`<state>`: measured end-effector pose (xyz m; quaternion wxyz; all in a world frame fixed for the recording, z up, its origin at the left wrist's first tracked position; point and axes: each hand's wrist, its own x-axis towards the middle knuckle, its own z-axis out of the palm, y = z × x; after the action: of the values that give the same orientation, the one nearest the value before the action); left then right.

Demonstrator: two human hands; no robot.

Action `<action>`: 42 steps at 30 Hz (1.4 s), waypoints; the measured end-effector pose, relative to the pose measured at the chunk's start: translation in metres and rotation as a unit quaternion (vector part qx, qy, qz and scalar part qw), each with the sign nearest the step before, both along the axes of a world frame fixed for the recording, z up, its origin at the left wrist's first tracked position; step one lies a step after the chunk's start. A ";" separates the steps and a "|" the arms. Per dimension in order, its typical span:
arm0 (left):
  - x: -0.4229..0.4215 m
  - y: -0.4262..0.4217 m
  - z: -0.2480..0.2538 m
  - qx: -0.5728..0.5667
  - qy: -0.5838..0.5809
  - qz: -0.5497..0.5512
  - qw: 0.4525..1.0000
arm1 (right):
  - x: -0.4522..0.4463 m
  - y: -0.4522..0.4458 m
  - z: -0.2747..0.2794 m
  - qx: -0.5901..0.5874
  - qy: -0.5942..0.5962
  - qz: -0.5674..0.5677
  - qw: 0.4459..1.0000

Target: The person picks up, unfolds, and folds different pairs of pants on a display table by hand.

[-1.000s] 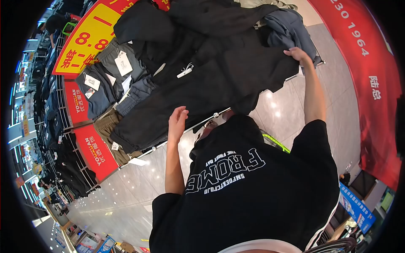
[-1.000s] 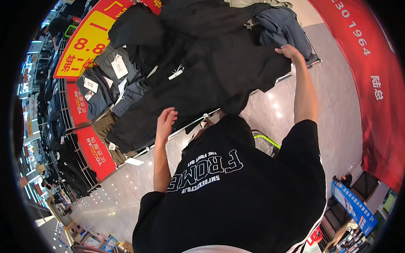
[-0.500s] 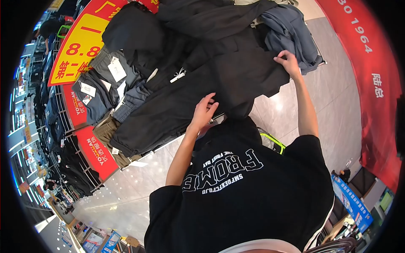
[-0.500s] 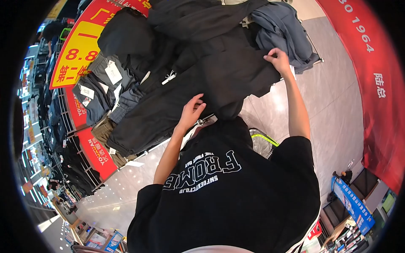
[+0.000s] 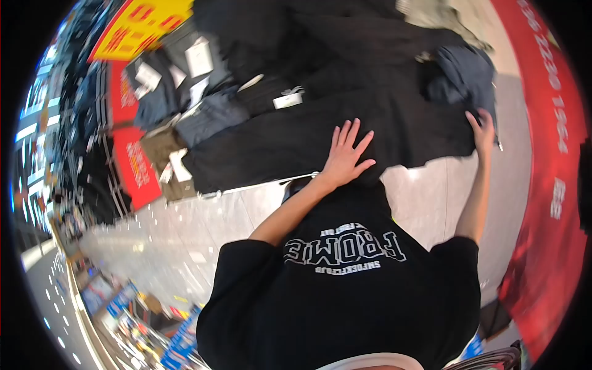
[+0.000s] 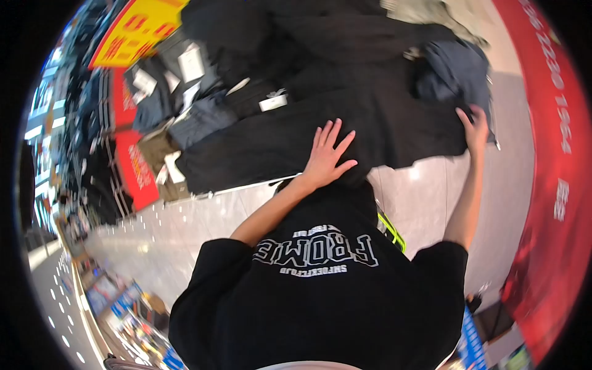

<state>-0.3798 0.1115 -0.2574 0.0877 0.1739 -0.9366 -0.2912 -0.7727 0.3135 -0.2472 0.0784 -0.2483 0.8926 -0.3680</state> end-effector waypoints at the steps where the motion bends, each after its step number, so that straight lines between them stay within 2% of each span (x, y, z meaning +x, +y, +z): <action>1: 0.013 -0.006 0.004 0.022 0.048 0.060 0.997 | 0.000 0.000 -0.002 0.031 0.012 0.001 0.999; 2: 0.033 -0.016 0.007 0.029 0.076 0.139 0.987 | -0.003 0.006 -0.013 0.006 -0.009 -0.018 1.000; 3: 0.056 -0.024 0.011 0.034 0.106 0.213 0.971 | -0.006 0.010 -0.013 0.031 -0.015 -0.014 0.999; 5: 0.108 -0.048 0.010 -0.065 0.135 0.395 0.907 | -0.019 0.026 -0.030 0.029 -0.029 -0.031 0.999; 6: 0.146 -0.066 0.002 -0.129 0.142 0.437 0.879 | -0.034 0.037 -0.040 0.028 -0.111 -0.024 0.993; 7: 0.184 -0.079 -0.005 -0.188 0.119 0.494 0.840 | -0.042 0.043 -0.043 0.030 -0.189 -0.017 0.981; 9: 0.266 -0.100 -0.021 -0.206 0.035 0.623 0.754 | -0.019 0.032 -0.016 0.012 -0.282 -0.045 0.958; 11: 0.322 -0.115 -0.027 -0.200 -0.098 0.739 0.636 | -0.013 0.032 -0.004 0.035 -0.320 -0.040 0.946; 13: 0.387 -0.128 -0.051 -0.060 -0.055 0.702 0.708 | -0.010 0.035 0.002 0.059 -0.352 -0.038 0.933; 15: 0.391 -0.126 -0.045 -0.040 -0.087 0.695 0.713 | -0.007 0.041 -0.006 -0.017 -0.352 0.036 0.935; 17: 0.394 -0.124 -0.046 -0.019 -0.121 0.681 0.721 | -0.002 0.037 0.000 0.011 -0.324 0.052 0.944; 19: 0.388 -0.118 -0.055 0.181 0.027 0.765 0.617 | -0.005 0.049 -0.008 0.042 -0.297 0.061 0.952; 20: 0.384 -0.119 -0.062 0.268 0.209 0.758 0.556 | -0.018 0.059 -0.023 0.052 -0.267 0.071 0.960; 21: 0.391 -0.123 -0.067 0.271 0.211 0.759 0.553 | -0.027 0.062 -0.031 0.063 -0.235 0.082 0.967; 22: 0.400 -0.129 -0.073 0.219 0.210 0.739 0.602 | -0.020 0.061 -0.028 0.076 -0.163 0.060 0.982; 23: 0.394 -0.132 -0.059 0.166 0.208 0.715 0.647 | -0.017 0.054 -0.019 0.078 -0.158 0.063 0.982; 24: 0.391 -0.137 -0.041 0.197 0.291 0.683 0.641 | -0.015 0.048 -0.010 0.078 -0.131 0.038 0.987; 26: 0.412 -0.157 -0.026 0.092 0.296 0.641 0.702 | -0.018 0.049 -0.007 0.052 -0.067 -0.036 0.996; 27: 0.419 -0.165 -0.020 0.104 0.295 0.652 0.691 | -0.020 0.049 -0.003 0.054 -0.062 -0.037 0.996; 29: 0.435 -0.180 -0.024 0.167 0.165 0.706 0.668 | -0.023 0.045 0.004 0.060 -0.041 -0.009 0.997; 30: 0.435 -0.183 -0.029 0.169 0.166 0.705 0.669 | -0.021 0.043 0.006 0.060 -0.038 -0.010 0.997; 32: 0.435 -0.188 -0.042 0.284 0.059 0.743 0.603 | -0.015 0.039 0.009 0.027 -0.077 0.010 0.997; 33: 0.436 -0.191 -0.047 0.285 0.061 0.740 0.607 | -0.013 0.037 0.009 0.025 -0.074 0.006 0.997; 35: 0.435 -0.192 -0.049 0.219 -0.053 0.708 0.669 | -0.013 0.040 0.008 0.005 -0.093 0.004 0.996; 36: 0.434 -0.187 -0.050 0.189 -0.057 0.688 0.699 | -0.014 0.041 0.010 0.006 -0.090 -0.001 0.996; 39: 0.432 -0.188 -0.044 0.218 -0.042 0.676 0.703 | -0.003 0.036 0.020 0.024 -0.111 -0.001 0.993; 40: 0.443 -0.191 -0.060 0.165 -0.092 0.679 0.710 | 0.006 0.029 0.030 0.044 -0.128 -0.005 0.991; 41: 0.439 -0.192 -0.054 0.166 -0.091 0.674 0.714 | 0.013 0.026 0.036 0.062 -0.145 -0.009 0.987; 42: 0.437 -0.190 -0.046 0.207 -0.047 0.658 0.723 | 0.013 0.026 0.038 0.079 -0.172 -0.014 0.982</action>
<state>0.0575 -0.0782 -0.3035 0.1746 0.7735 -0.5067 -0.3383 -0.7593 0.3394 -0.2091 0.2450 -0.1615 0.8956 -0.3344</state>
